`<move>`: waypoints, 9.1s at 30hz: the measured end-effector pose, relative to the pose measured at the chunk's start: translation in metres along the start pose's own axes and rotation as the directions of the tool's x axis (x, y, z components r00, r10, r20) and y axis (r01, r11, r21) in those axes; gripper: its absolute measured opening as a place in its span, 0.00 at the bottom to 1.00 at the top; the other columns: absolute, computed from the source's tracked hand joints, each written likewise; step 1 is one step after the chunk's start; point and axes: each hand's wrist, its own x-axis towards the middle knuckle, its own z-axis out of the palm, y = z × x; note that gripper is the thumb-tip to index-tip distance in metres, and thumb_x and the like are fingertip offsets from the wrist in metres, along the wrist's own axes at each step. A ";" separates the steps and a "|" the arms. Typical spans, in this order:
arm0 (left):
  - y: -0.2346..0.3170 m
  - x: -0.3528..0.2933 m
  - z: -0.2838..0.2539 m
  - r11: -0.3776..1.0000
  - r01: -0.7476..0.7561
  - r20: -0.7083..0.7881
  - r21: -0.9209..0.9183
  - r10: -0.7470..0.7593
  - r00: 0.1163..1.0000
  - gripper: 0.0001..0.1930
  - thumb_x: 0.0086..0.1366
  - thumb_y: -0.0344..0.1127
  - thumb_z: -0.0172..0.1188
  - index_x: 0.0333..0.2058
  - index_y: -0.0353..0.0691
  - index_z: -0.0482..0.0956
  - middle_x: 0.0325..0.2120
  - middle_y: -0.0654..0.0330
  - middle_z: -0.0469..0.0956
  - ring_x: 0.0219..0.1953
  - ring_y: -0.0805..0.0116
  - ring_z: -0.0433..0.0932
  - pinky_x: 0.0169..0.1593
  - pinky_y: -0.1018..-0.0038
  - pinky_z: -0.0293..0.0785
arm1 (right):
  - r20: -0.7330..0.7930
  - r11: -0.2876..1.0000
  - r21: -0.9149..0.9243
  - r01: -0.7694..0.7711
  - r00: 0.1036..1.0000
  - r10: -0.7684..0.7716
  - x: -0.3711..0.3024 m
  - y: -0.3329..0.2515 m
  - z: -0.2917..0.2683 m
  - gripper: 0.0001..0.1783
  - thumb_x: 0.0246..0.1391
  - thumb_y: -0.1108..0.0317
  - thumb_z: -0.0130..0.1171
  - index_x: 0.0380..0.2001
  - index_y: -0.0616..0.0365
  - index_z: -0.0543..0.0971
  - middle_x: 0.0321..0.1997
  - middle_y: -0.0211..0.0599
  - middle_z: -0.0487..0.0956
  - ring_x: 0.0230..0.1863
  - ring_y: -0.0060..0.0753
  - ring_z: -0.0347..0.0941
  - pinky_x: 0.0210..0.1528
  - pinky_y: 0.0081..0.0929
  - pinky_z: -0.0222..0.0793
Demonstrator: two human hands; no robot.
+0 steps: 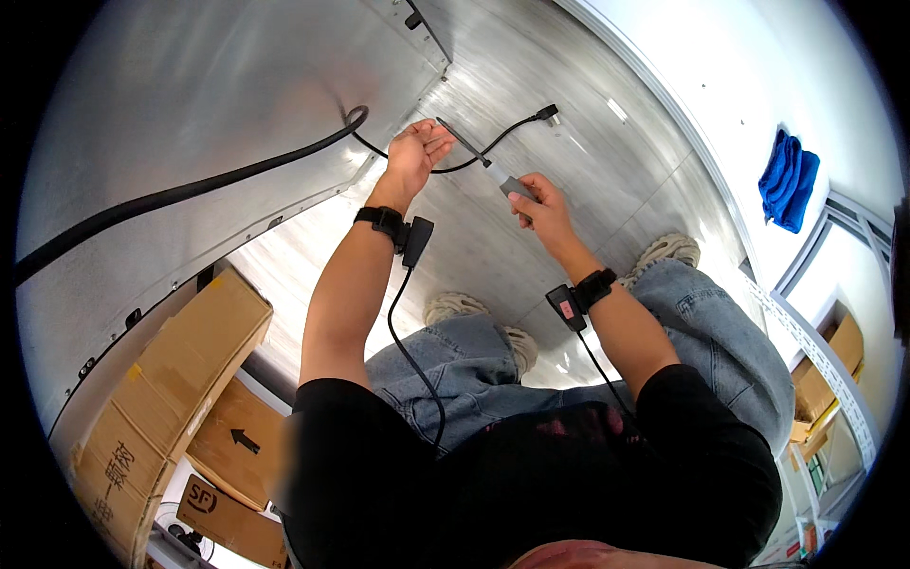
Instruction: The person uses a screwdriver to fasten screws into the interior metal frame of a white appliance. The person repeatedly positions screws and turns them with the tool along the inner edge of the appliance.
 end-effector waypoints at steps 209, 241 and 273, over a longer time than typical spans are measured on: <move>-0.024 0.008 0.045 0.908 0.133 -0.181 0.397 -0.064 0.981 0.15 0.64 0.35 0.54 0.47 0.35 0.68 0.38 0.59 0.75 0.43 0.65 0.73 0.48 0.70 0.69 | -0.297 0.892 -0.453 -0.005 0.944 -0.146 0.095 0.040 0.039 0.24 0.56 0.48 0.50 0.36 0.62 0.70 0.25 0.34 0.72 0.17 0.21 0.62 0.15 0.20 0.53; -0.029 0.022 0.031 0.950 0.067 -0.114 0.306 -0.033 0.993 0.09 0.63 0.31 0.55 0.41 0.37 0.70 0.37 0.57 0.75 0.34 0.70 0.73 0.40 0.72 0.72 | 0.053 0.842 0.165 -0.513 0.857 0.512 0.097 0.010 0.021 0.24 0.54 0.47 0.53 0.27 0.62 0.72 0.21 0.34 0.72 0.19 0.24 0.66 0.19 0.26 0.60; -0.005 0.029 -0.006 0.967 -0.082 -0.101 0.240 0.109 0.989 0.39 0.57 0.29 0.59 0.62 0.37 0.44 0.51 0.54 0.66 0.45 0.62 0.74 0.49 0.66 0.72 | -0.079 0.921 -0.356 -0.157 0.987 0.138 0.099 0.007 0.030 0.23 0.52 0.51 0.56 0.33 0.65 0.73 0.22 0.35 0.74 0.19 0.25 0.69 0.21 0.23 0.64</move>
